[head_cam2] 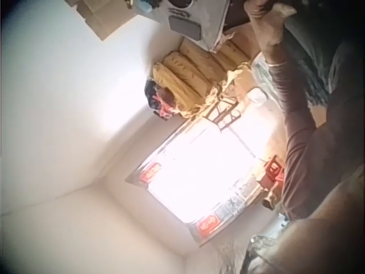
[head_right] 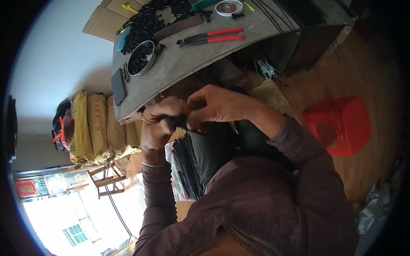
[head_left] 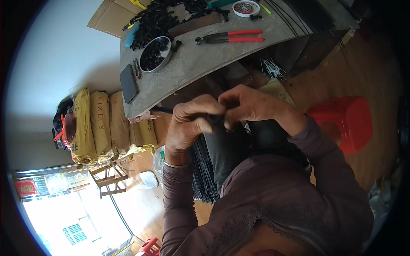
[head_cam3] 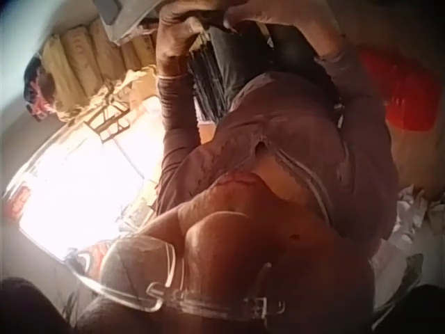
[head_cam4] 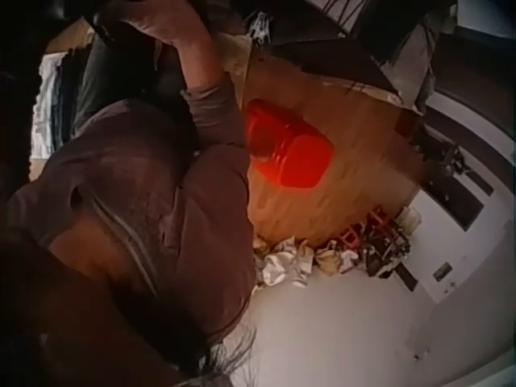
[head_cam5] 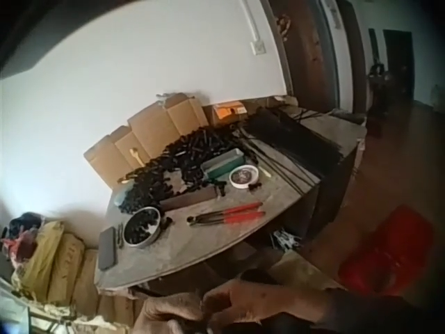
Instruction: Assembling and bundling wire harnesses using pliers and adhesive tape.
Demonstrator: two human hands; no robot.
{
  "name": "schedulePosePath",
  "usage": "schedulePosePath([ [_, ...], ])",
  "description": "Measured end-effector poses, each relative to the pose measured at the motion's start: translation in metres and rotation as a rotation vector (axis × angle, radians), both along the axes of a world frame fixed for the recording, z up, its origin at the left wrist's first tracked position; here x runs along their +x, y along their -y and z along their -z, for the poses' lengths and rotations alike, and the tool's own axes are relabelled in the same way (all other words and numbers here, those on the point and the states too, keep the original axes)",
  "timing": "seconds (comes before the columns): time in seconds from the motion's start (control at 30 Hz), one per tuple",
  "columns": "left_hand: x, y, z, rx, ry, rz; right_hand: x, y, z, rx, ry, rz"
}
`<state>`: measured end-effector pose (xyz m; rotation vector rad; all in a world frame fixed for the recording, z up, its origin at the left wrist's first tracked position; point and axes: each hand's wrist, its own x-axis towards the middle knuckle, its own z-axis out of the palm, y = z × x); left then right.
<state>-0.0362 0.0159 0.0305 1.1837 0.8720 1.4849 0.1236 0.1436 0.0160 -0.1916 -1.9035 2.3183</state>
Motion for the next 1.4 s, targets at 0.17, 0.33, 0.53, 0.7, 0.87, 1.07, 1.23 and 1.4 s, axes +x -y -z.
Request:
schedulePosePath([
  [0.17, -0.013, -0.008, 0.001, 0.112, -0.05, 0.103, 0.004, 0.008, -0.002, -0.032, -0.049, -0.085],
  [0.33, 0.035, -0.016, 0.005, -0.103, 0.188, -0.686, -0.014, 0.013, 0.011, 0.156, -0.081, 0.436],
  [0.53, 0.056, -0.021, 0.001, -0.059, -0.353, -1.009, -0.019, 0.02, 0.011, 0.323, -0.079, 0.56],
  [0.7, 0.05, -0.022, -0.002, -0.103, -0.837, -1.175, -0.029, 0.028, 0.013, 0.68, -0.164, 0.689],
  [0.87, 0.037, -0.01, -0.001, -0.062, -0.786, -1.149, -0.025, 0.028, -0.003, 0.841, -0.143, 0.625],
  [1.07, 0.044, 0.007, -0.025, -0.163, -0.445, -0.886, -0.023, 0.019, 0.006, 0.346, -0.204, 0.446],
  [1.23, 0.046, 0.012, -0.032, -0.155, -0.754, -0.899, -0.024, 0.024, 0.01, 0.413, -0.251, 0.472],
  [1.4, 0.037, 0.016, -0.029, -0.115, -0.532, -0.784, -0.019, 0.022, -0.004, 0.381, -0.225, 0.378],
])
